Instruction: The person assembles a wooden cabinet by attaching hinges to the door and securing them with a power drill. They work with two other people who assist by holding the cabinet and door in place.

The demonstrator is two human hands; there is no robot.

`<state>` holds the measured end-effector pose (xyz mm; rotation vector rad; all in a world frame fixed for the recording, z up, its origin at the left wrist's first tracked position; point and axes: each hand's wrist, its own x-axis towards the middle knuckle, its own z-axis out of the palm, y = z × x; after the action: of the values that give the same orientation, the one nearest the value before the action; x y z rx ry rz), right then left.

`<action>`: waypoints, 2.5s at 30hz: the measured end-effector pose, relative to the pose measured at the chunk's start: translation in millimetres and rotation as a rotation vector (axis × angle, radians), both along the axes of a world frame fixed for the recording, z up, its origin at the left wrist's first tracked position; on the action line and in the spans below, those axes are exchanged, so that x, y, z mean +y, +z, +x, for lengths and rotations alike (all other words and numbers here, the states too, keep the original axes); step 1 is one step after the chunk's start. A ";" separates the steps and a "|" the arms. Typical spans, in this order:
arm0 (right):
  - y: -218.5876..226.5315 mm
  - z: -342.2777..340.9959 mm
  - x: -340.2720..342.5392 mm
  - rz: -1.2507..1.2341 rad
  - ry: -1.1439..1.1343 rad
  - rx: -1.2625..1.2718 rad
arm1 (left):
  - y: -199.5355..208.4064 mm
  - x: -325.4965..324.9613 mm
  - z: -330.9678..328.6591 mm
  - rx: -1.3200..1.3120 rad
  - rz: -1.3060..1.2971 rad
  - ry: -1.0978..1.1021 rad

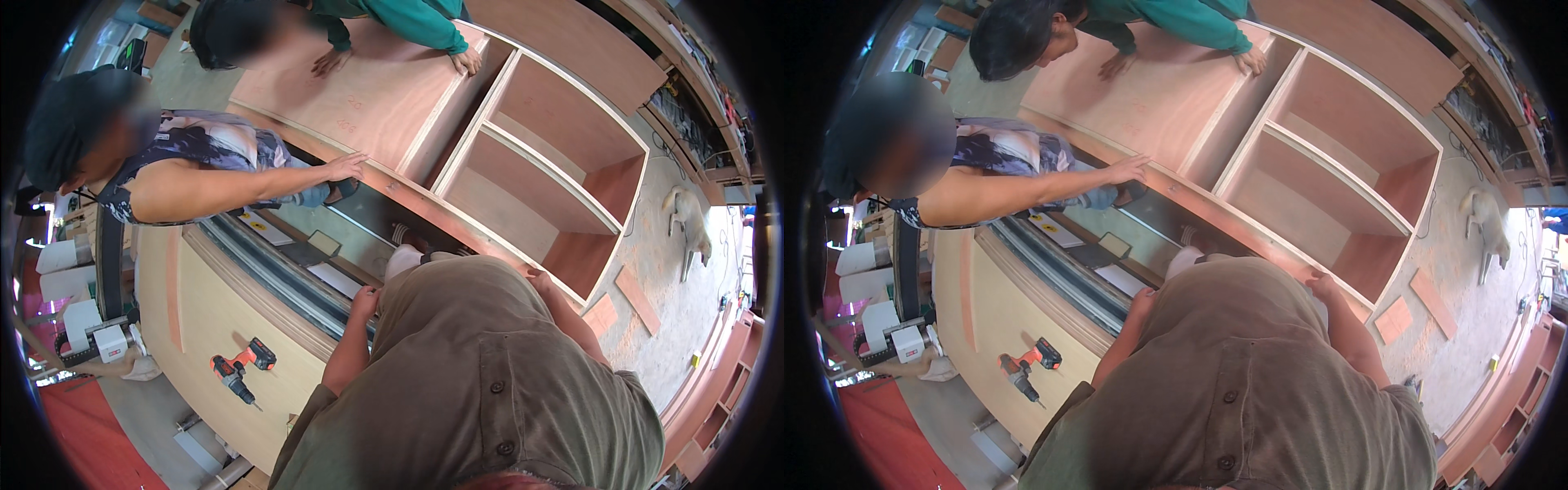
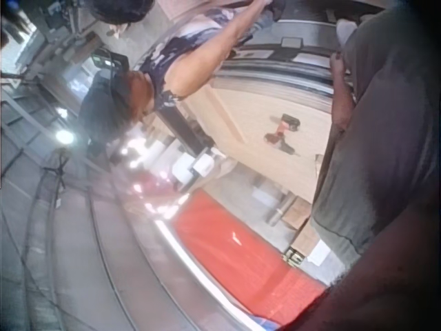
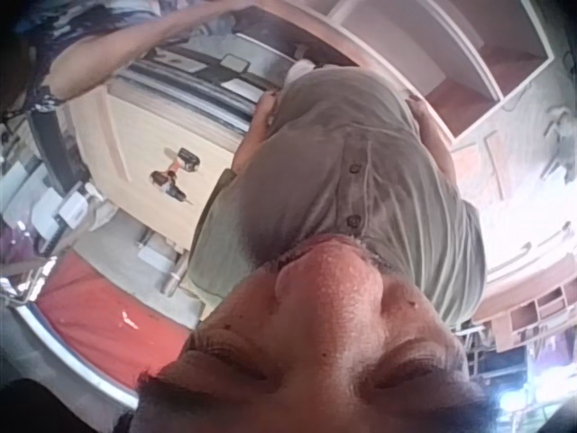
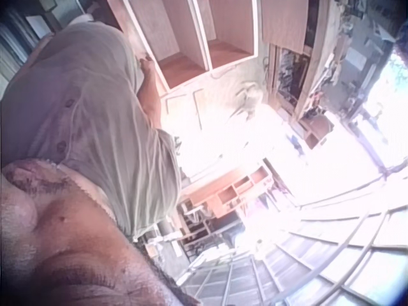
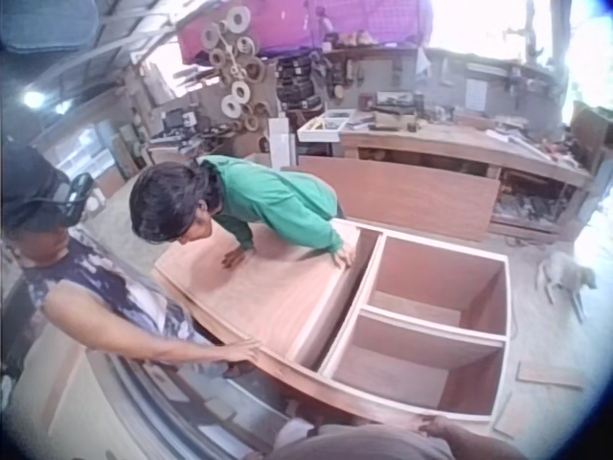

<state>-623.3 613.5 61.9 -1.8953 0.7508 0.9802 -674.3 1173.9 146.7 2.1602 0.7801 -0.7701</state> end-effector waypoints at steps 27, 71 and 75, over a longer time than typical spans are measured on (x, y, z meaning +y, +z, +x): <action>57.7 16.7 22.4 -0.073 0.112 -0.036 | 3.7 4.1 -7.0 0.031 0.027 0.001; 0.9 -3.1 10.9 0.027 -0.006 -0.026 | -6.8 5.6 -14.7 0.022 0.038 -0.027; -18.0 -10.5 6.7 0.023 0.025 -0.030 | -5.4 7.4 -19.3 0.023 0.039 -0.030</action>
<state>-633.8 620.1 43.9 -1.8990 0.6970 0.9695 -693.6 1181.3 141.2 2.2058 0.7824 -0.8022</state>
